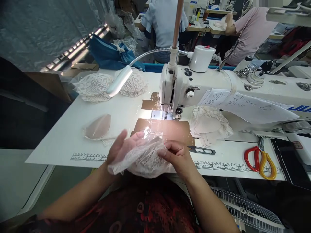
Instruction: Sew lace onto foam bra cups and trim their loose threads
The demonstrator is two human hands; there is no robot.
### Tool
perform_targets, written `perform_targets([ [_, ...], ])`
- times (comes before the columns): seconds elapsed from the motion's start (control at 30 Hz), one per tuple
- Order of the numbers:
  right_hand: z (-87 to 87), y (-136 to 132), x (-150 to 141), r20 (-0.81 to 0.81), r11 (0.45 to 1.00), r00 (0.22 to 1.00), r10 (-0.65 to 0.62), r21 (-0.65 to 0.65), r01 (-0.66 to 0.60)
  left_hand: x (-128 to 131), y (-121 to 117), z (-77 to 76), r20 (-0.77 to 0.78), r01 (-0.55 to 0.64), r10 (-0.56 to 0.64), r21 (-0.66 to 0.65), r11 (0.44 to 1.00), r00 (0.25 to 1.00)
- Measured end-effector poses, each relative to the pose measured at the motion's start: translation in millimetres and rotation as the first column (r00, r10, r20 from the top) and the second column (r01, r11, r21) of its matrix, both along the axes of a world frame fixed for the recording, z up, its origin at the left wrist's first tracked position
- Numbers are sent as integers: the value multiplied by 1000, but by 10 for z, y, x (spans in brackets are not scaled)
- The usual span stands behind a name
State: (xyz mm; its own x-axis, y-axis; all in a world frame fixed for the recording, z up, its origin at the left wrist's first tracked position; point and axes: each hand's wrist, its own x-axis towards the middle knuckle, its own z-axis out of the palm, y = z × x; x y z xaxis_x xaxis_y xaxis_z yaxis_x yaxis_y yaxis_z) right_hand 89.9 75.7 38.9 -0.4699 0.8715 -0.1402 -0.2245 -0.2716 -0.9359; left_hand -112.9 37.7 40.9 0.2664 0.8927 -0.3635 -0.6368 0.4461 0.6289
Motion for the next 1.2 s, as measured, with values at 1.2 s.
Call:
perform_targets([
  [1.2,-13,143,-220,66,978,978,-197,-62,201,-345,-251,9,-184,480,-444,298,825,877],
])
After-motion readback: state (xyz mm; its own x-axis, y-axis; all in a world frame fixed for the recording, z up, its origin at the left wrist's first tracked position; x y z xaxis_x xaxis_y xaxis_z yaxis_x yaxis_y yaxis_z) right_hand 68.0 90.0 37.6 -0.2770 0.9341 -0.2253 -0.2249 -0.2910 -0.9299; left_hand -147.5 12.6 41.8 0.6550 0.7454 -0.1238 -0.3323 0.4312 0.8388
